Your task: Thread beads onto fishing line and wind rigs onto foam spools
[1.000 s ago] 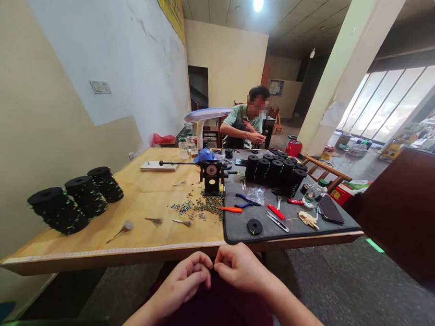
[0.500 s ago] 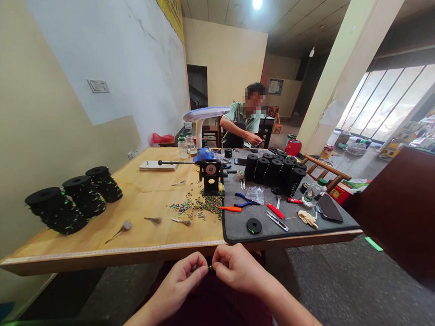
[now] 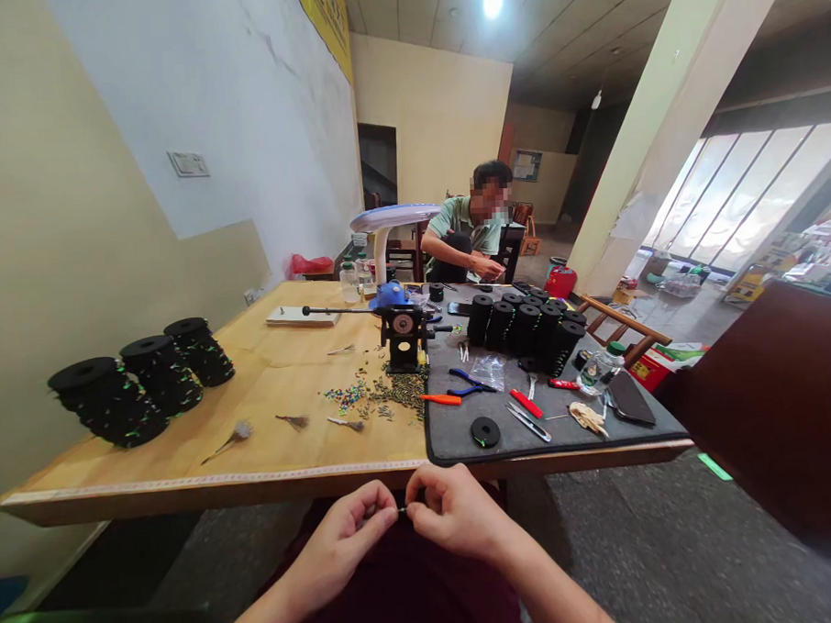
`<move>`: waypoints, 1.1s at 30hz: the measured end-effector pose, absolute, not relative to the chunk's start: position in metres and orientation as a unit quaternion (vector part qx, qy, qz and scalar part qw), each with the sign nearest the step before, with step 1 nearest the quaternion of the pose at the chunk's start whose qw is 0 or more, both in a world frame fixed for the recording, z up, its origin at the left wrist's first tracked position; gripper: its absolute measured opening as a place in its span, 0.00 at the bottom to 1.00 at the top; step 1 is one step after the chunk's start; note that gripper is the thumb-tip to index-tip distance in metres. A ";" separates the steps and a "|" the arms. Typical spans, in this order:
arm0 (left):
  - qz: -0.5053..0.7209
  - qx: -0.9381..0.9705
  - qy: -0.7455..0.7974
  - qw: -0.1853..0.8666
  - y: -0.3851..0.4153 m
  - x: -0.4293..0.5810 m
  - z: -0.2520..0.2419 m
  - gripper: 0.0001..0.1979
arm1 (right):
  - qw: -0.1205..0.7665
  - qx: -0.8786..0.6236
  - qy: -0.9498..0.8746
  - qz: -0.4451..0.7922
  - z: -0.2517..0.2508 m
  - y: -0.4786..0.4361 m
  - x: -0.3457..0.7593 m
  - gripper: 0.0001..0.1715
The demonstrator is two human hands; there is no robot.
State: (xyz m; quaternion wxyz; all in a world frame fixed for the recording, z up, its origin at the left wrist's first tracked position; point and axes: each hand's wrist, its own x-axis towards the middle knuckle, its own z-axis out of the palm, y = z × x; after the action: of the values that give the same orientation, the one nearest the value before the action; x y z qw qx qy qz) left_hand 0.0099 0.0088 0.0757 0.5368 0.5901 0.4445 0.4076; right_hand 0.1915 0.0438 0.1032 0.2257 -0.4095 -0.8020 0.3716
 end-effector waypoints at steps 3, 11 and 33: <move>0.405 0.592 0.448 0.533 0.009 0.011 0.075 0.12 | 0.209 -0.407 -0.809 0.370 0.104 0.043 0.191 0.07; 0.402 0.592 0.441 0.543 0.009 0.010 0.074 0.12 | 0.226 -0.415 -0.813 0.341 0.091 0.045 0.193 0.06; 0.385 0.530 0.448 0.608 0.008 0.017 0.069 0.15 | 0.238 -0.418 -0.817 0.317 0.088 0.043 0.186 0.06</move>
State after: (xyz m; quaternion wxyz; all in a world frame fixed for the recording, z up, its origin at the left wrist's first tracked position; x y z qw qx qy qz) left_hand 0.0168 0.0083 0.0688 0.6081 0.5305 0.4481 0.3847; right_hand 0.1864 0.0430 0.0879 0.2382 -0.4181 -0.8174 0.3168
